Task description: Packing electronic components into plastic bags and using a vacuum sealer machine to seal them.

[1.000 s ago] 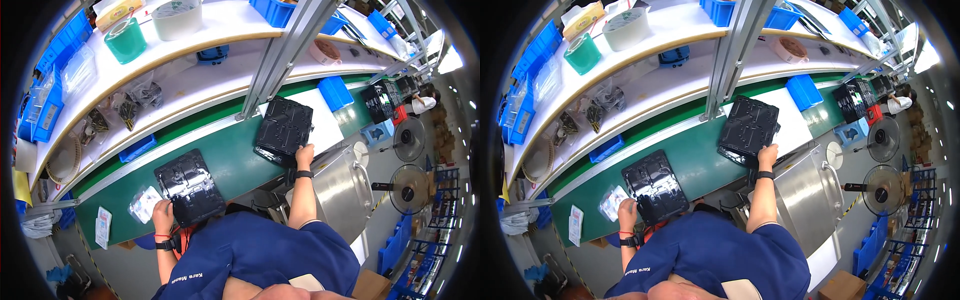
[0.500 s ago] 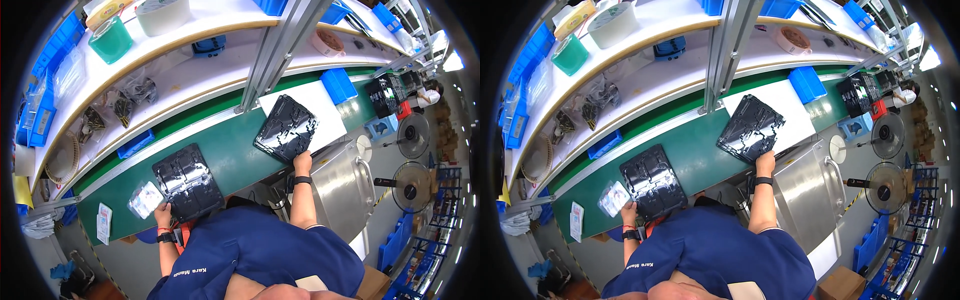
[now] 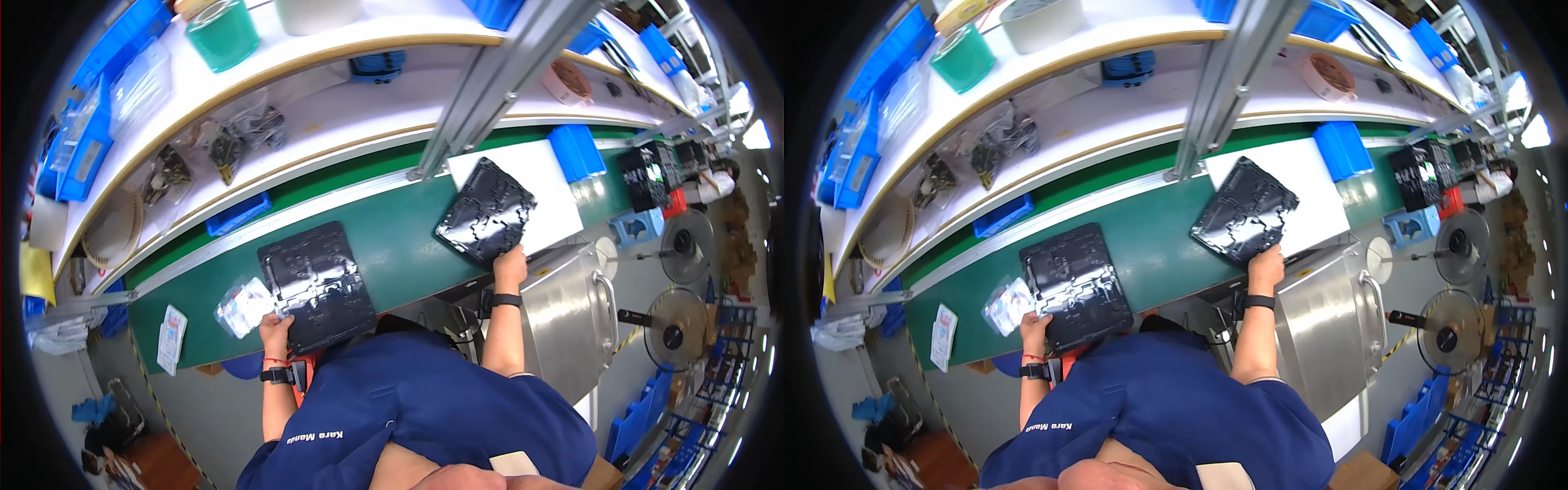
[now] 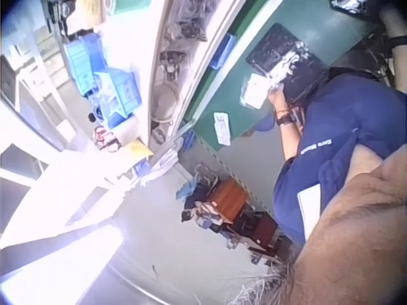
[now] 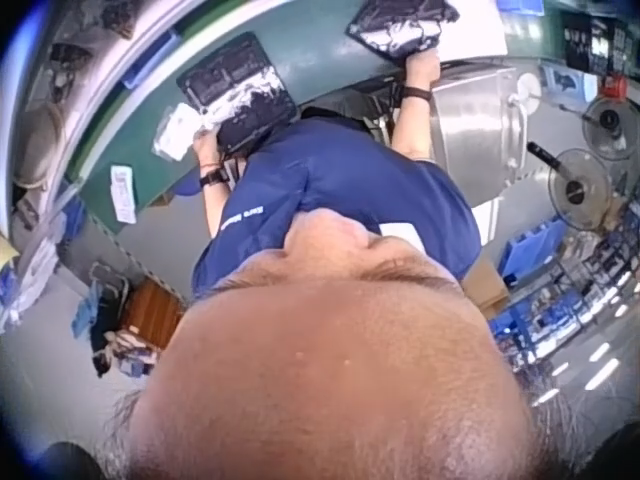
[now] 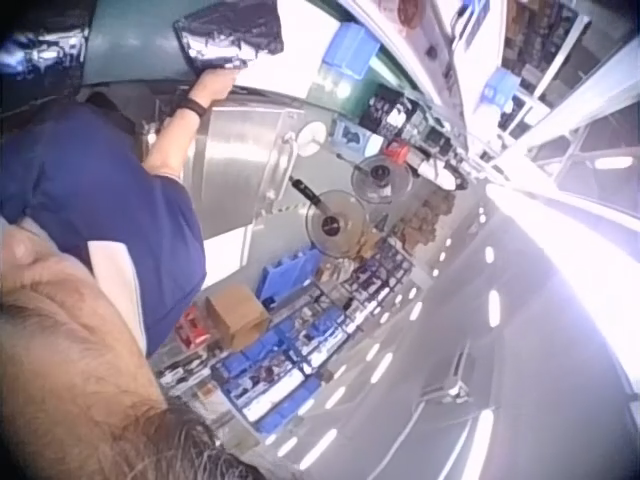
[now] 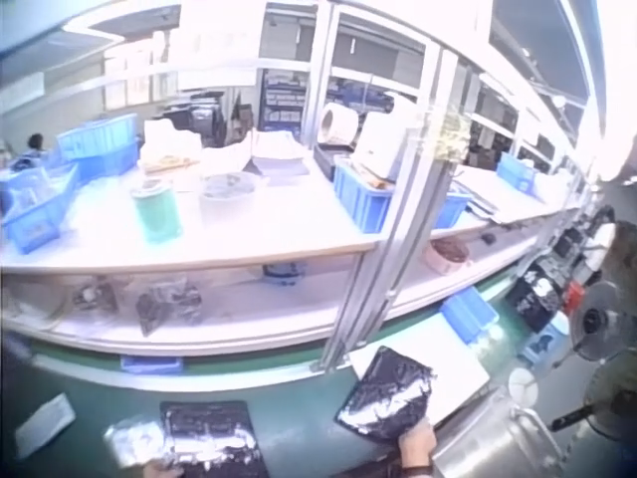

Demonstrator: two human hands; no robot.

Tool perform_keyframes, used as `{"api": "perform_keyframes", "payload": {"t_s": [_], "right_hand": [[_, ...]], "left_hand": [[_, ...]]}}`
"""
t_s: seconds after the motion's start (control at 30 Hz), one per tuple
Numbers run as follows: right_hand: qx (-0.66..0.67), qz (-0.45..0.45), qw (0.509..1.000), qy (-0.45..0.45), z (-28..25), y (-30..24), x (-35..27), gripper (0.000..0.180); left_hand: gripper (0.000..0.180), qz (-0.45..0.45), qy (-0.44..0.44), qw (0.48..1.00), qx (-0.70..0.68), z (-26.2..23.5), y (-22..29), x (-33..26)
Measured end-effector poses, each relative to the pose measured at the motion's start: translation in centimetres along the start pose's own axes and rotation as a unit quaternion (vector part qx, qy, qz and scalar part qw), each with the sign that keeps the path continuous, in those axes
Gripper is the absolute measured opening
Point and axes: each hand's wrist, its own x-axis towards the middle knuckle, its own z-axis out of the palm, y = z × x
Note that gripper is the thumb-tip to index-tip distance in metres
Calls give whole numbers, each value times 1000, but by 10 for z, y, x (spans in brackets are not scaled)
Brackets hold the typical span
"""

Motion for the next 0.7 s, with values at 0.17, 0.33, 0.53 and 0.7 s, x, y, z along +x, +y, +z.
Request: {"api": "perform_keyframes", "payload": {"t_s": [0.17,0.33,0.53,0.7], "right_hand": [[175,-240,953,-67,-14,-35,-29,33],[448,-252,761,-395,-2,-66,-100,50],[500,-143,805,-285,-33,-15,-64,40],[571,-52,812,-107,-69,41,-7,41]], "left_hand": [[26,-28,-191,956,-223,21,79,-29],[38,-24,-336,894,-296,52,108,-39],[42,15,-397,894,-204,93,120,-59],[27,34,-264,961,-78,65,74,-29]]}}
